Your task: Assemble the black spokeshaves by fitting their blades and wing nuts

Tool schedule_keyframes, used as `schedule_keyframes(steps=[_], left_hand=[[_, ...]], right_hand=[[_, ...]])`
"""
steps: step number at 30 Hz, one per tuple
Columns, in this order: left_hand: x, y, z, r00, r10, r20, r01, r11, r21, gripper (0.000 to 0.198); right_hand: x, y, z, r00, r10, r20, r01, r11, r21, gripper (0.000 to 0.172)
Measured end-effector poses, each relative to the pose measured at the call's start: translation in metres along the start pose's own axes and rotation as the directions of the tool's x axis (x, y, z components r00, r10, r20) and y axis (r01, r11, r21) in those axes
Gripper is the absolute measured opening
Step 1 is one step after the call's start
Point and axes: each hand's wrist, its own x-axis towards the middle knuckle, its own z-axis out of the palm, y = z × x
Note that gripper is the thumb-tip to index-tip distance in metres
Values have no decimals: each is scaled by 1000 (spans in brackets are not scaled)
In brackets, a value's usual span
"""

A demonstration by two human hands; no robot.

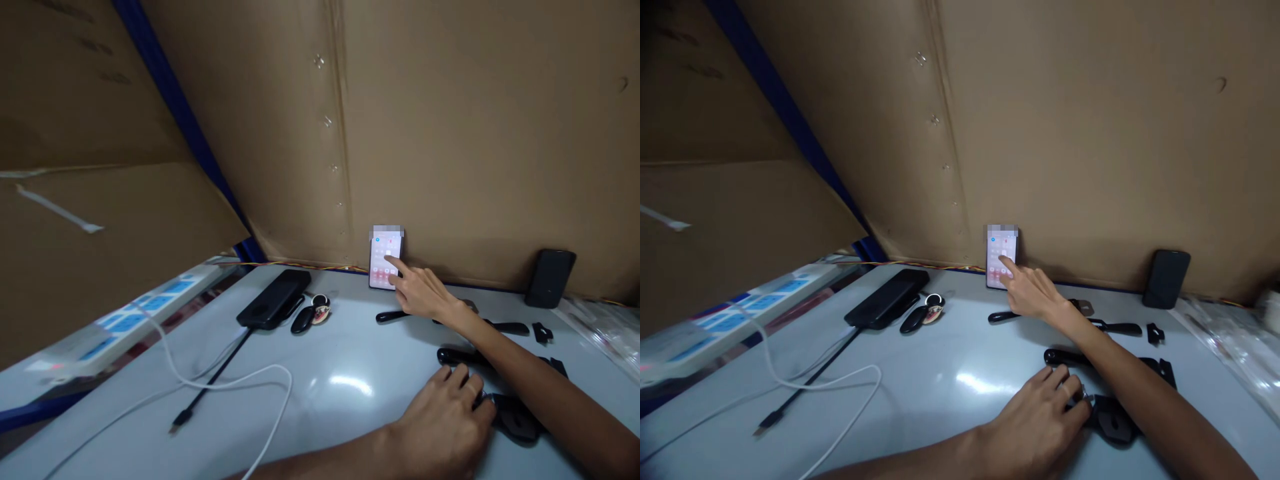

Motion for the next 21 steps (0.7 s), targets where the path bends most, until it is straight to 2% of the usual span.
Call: schedule_keyframes(steps=[5,11,21], left_hand=[[0,1,7,998,1,-66,0,1000,5,20],[0,0,1,1000,-5,-17,5,1000,-6,22],[-1,1,5,1000,-13,-24,13,1000,-6,20]], right_hand=[[-1,0,-2,1000,-18,10,18,1000,24,35],[-2,1,-4,1000,-13,9,13,1000,28,35],[-2,1,-3,999,-10,34,10,1000,16,31]])
